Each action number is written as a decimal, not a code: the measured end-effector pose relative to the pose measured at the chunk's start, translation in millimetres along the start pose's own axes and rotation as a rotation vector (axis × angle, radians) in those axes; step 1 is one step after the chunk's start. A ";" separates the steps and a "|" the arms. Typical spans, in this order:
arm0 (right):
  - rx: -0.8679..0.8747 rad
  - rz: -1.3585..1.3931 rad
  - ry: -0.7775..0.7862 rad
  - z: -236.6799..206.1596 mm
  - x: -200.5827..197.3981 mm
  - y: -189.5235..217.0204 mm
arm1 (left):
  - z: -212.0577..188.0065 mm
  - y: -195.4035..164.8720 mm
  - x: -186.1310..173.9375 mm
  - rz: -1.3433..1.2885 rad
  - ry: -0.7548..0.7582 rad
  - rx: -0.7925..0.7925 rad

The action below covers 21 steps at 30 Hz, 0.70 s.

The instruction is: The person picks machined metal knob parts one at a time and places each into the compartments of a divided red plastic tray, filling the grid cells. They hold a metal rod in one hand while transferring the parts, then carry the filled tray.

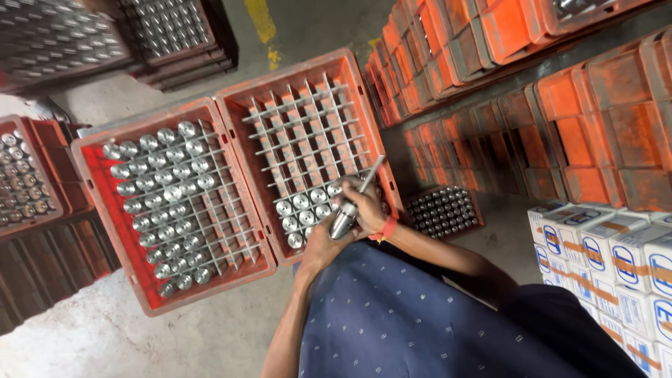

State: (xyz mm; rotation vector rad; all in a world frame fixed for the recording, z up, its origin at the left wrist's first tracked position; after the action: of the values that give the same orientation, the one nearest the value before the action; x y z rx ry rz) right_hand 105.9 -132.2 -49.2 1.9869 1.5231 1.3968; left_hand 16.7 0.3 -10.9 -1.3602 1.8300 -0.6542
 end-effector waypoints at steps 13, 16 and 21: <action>-0.214 0.115 -0.219 3.9 -35.2 25.8 | 24.9 46.2 -97.0 0.602 -0.545 0.269; -0.195 0.089 -0.233 -10.0 -38.1 7.5 | 10.9 39.8 -112.3 0.258 -0.579 0.270; -0.172 0.051 -0.305 -26.6 -48.1 -5.5 | 2.1 24.2 -137.0 0.106 -0.508 0.193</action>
State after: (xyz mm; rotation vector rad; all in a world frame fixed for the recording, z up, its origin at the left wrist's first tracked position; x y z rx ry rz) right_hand 82.1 -179.6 -64.8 2.0318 1.1873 1.1349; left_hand 25.7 138.2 5.6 -1.1621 1.3822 -0.3723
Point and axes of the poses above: each hand's wrist, its own z-axis towards the middle knuckle, its own x-axis out of the palm, y = z × x, the point moved 2 cm from there along z, towards the middle knuckle, and after that the axes turned 3 degrees about -x, right-handed, at the moved point
